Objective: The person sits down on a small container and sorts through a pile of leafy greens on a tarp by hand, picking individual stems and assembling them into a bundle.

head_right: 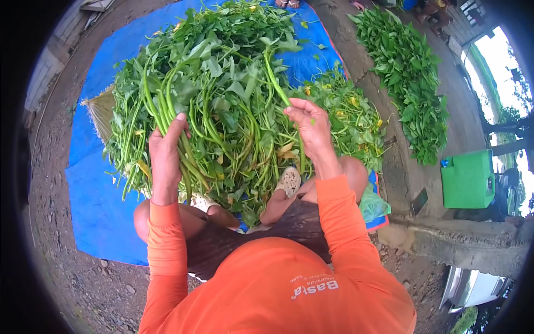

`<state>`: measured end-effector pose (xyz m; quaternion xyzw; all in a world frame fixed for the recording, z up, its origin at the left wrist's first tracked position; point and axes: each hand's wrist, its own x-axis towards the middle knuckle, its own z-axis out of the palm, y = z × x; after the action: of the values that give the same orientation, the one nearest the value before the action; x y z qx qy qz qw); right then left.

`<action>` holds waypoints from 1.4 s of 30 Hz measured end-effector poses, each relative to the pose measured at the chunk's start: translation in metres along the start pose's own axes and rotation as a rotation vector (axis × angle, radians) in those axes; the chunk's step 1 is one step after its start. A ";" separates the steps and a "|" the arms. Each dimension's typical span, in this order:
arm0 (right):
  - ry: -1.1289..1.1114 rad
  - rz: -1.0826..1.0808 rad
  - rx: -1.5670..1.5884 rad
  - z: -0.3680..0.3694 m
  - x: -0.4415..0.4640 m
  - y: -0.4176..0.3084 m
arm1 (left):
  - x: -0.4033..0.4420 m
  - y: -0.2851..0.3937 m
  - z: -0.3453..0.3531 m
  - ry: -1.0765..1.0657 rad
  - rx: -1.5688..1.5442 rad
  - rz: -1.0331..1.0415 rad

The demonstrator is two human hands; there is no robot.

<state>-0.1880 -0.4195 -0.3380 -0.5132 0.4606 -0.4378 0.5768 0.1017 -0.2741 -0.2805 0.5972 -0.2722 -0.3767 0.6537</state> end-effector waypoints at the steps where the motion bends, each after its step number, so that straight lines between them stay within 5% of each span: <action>1: -0.006 -0.004 0.071 0.004 -0.005 0.001 | -0.003 -0.002 0.002 -0.022 -0.018 -0.025; 12: -0.245 0.010 0.197 0.102 -0.071 -0.001 | -0.015 -0.062 0.053 -0.231 -0.275 -0.146; 16: -0.350 -0.230 -0.111 0.103 -0.064 -0.002 | -0.011 -0.054 0.048 -0.226 -0.268 -0.169; 18: -0.561 0.006 -0.125 0.082 -0.043 -0.020 | 0.000 -0.049 0.033 -0.213 -0.228 -0.257; 21: -0.266 -0.289 -0.229 0.067 -0.013 -0.045 | 0.013 -0.042 0.013 -0.246 -0.284 -0.279; 28: -0.572 -0.450 -0.329 0.109 -0.014 -0.036 | 0.010 -0.038 0.009 -0.259 -0.372 -0.292; 31: -0.455 -0.270 -0.497 0.114 -0.022 -0.043 | 0.015 -0.048 0.006 -0.271 -0.280 -0.219; 37: -0.370 -0.385 -0.148 0.113 -0.020 -0.021 | 0.016 -0.053 0.014 -0.320 -0.174 -0.188; 40: -0.328 -0.667 0.020 0.125 -0.056 -0.009 | 0.004 -0.035 0.037 -0.119 -0.220 -0.085; 42: -0.436 -0.636 0.034 0.121 -0.083 -0.009 | 0.016 -0.047 0.020 -0.078 -0.137 0.007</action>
<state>-0.0852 -0.3159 -0.3165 -0.7020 0.1376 -0.4831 0.5048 0.0864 -0.2989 -0.3257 0.5350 -0.2732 -0.4151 0.6833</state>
